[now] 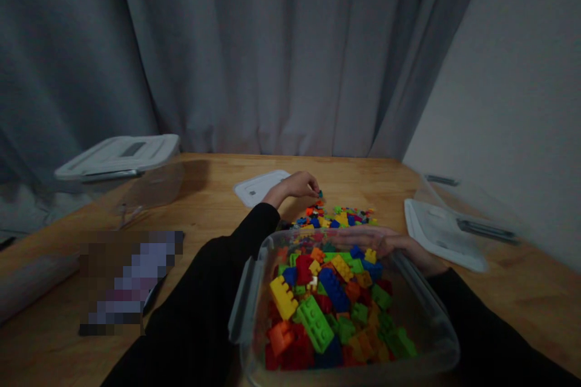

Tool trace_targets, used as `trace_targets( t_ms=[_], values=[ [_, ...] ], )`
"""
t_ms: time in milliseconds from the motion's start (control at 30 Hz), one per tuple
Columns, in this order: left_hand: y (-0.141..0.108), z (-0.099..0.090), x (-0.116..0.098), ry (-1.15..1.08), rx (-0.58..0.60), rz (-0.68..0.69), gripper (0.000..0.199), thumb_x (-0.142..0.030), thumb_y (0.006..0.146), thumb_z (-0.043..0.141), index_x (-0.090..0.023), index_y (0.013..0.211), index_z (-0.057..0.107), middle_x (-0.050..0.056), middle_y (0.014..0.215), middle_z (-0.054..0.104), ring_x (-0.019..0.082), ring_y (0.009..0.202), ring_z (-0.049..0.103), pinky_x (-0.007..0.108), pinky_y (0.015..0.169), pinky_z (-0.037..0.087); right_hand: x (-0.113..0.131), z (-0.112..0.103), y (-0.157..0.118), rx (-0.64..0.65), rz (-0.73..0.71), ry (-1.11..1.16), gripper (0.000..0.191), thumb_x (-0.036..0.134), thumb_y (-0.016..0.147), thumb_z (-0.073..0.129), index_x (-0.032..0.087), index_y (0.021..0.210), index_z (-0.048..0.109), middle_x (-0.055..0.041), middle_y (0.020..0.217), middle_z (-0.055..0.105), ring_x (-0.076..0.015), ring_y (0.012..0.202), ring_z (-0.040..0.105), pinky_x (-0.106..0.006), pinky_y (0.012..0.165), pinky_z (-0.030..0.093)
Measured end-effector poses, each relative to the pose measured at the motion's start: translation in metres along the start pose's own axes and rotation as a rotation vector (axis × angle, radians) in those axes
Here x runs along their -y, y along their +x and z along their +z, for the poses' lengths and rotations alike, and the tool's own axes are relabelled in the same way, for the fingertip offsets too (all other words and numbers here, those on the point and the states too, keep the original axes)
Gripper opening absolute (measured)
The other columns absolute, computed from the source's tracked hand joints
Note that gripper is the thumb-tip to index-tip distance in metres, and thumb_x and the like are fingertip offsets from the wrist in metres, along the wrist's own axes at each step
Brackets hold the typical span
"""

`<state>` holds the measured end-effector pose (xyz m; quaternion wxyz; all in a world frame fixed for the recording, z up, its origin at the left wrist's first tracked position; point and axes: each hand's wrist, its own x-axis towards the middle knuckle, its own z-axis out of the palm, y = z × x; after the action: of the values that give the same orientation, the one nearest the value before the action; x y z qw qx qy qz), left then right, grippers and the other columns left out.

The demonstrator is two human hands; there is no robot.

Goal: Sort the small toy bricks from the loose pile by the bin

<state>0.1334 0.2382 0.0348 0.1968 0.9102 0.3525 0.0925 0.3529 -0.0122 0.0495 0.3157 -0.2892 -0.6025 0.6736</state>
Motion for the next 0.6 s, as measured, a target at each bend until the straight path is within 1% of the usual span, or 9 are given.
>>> trace_targets(
  t_ms=[67, 133, 200, 300, 400, 500, 600],
  values=[
    [-0.004, -0.009, -0.01, 0.014, -0.027, 0.037, 0.027, -0.035, 0.093, 0.068, -0.014, 0.11, 0.07, 0.008, 0.11, 0.073, 0.021, 0.095, 0.069, 0.041, 0.085, 0.058, -0.002, 0.0, -0.001, -0.013, -0.005, 0.01, 0.069, 0.016, 0.069, 0.049, 0.021, 0.136, 0.066, -0.0045, 0.144, 0.065, -0.0287, 0.146, 0.047, -0.049, 0.127, 0.022],
    [-0.01, -0.02, -0.023, 0.022, -0.064, 0.081, 0.021, -0.029, 0.085, 0.076, -0.013, 0.097, 0.077, 0.008, 0.094, 0.078, 0.021, 0.085, 0.07, 0.034, 0.079, 0.052, -0.006, -0.004, 0.0, -0.006, -0.007, 0.009, 0.071, 0.016, 0.068, 0.05, 0.022, 0.137, 0.065, -0.0032, 0.145, 0.064, -0.0286, 0.146, 0.046, -0.049, 0.127, 0.024],
    [-0.019, -0.033, -0.04, 0.027, -0.096, 0.127, 0.017, -0.026, 0.082, 0.076, -0.013, 0.092, 0.08, 0.008, 0.085, 0.08, 0.02, 0.078, 0.069, 0.031, 0.073, 0.047, -0.011, -0.008, 0.0, 0.009, -0.021, 0.017, 0.074, 0.016, 0.066, 0.05, 0.022, 0.138, 0.064, -0.0032, 0.147, 0.062, -0.0292, 0.146, 0.046, -0.049, 0.126, 0.025],
    [-0.04, -0.054, -0.071, 0.032, -0.121, 0.206, 0.017, -0.028, 0.083, 0.075, -0.014, 0.091, 0.081, 0.007, 0.084, 0.08, 0.019, 0.077, 0.069, 0.03, 0.07, 0.043, -0.018, -0.014, 0.001, 0.012, -0.04, 0.054, 0.074, 0.013, 0.064, 0.05, 0.021, 0.136, 0.066, -0.0047, 0.145, 0.064, -0.0281, 0.145, 0.047, -0.047, 0.126, 0.025],
    [-0.067, -0.068, -0.107, 0.04, -0.15, 0.271, 0.017, -0.03, 0.084, 0.074, -0.016, 0.093, 0.081, 0.005, 0.082, 0.079, 0.019, 0.077, 0.068, 0.03, 0.072, 0.042, -0.019, -0.015, 0.0, -0.002, -0.028, 0.071, 0.072, 0.011, 0.064, 0.049, 0.02, 0.133, 0.068, -0.0044, 0.142, 0.067, -0.0272, 0.144, 0.048, -0.047, 0.127, 0.024],
    [-0.093, -0.073, -0.139, 0.067, -0.108, 0.402, 0.016, -0.03, 0.086, 0.074, -0.019, 0.092, 0.082, 0.004, 0.082, 0.078, 0.019, 0.078, 0.068, 0.031, 0.071, 0.042, -0.017, -0.013, -0.001, -0.008, -0.041, 0.066, 0.068, 0.01, 0.067, 0.05, 0.02, 0.131, 0.069, -0.0038, 0.141, 0.067, -0.0267, 0.145, 0.048, -0.046, 0.127, 0.022],
    [-0.113, -0.07, -0.157, 0.132, -0.01, 0.447, 0.01, -0.022, 0.085, 0.074, -0.02, 0.09, 0.082, 0.005, 0.086, 0.079, 0.019, 0.078, 0.068, 0.032, 0.071, 0.042, -0.016, -0.012, -0.002, -0.002, -0.05, 0.075, 0.065, 0.009, 0.07, 0.05, 0.02, 0.131, 0.069, -0.0043, 0.141, 0.067, -0.0264, 0.144, 0.049, -0.046, 0.127, 0.022]
  ],
)
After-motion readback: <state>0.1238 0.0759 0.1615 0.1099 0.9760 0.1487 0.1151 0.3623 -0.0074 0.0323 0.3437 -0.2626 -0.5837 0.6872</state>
